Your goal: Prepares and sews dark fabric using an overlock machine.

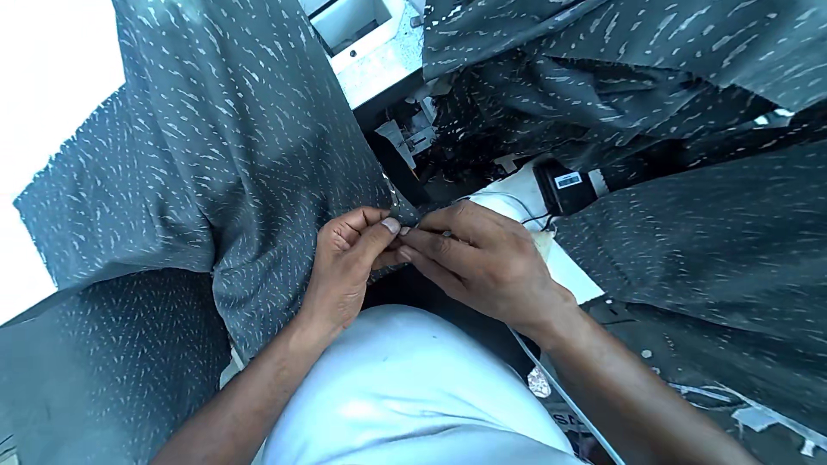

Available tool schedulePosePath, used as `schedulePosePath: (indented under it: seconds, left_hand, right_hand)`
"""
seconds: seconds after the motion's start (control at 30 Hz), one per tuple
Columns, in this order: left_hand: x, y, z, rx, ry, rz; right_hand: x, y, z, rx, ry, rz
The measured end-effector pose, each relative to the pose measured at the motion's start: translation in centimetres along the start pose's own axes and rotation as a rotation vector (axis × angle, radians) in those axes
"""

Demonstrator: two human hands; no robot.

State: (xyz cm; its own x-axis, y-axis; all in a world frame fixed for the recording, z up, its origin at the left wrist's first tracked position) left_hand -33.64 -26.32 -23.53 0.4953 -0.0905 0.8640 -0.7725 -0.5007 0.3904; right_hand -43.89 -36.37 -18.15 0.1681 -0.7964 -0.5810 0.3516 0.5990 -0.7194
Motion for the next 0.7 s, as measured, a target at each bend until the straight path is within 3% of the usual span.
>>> schedulePosePath:
  seconds: [0.1, 0.23, 0.37, 0.47, 0.6, 0.7]
  left_hand:
    - [-0.3, 0.0, -0.2, -0.008, -0.004, -0.073]
    - [-0.4, 0.4, -0.2, -0.053, 0.022, -0.008]
    - [-0.6, 0.1, -0.2, -0.036, -0.004, 0.003]
    - [-0.4, -0.6, -0.4, 0.009, 0.031, 0.033]
    - [0.1, -2.9, -0.5, 0.199, 0.118, -0.113]
    - [-0.1, -2.3, -0.5, 0.103, 0.081, -0.014]
  right_hand:
    - [2.3, -0.2, -0.1, 0.049, 0.158, 0.336]
    - [4.7, 2.0, 0.0, -0.043, 0.382, 0.655]
    - [5.4, 3.2, 0.3, -0.070, 0.415, 0.805]
    - [6.4, 3.5, 0.1, 0.018, 0.416, 0.947]
    - [7.5, 4.3, -0.7, 0.122, 0.548, 1.121]
    - [6.5, 5.2, -0.9, 0.056, 0.595, 1.252]
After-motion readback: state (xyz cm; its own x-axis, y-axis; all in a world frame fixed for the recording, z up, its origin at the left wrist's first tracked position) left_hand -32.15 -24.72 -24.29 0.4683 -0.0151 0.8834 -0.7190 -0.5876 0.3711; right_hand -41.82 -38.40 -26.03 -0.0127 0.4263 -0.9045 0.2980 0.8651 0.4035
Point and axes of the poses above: each hand's wrist, its own z-axis towards the middle knuckle, its own y-axis out of the palm, x = y × z, the point moved 9 cm from there along z, towards the middle knuckle, and after that the axes turned 12 degrees about -x, right-handed, at the moved point
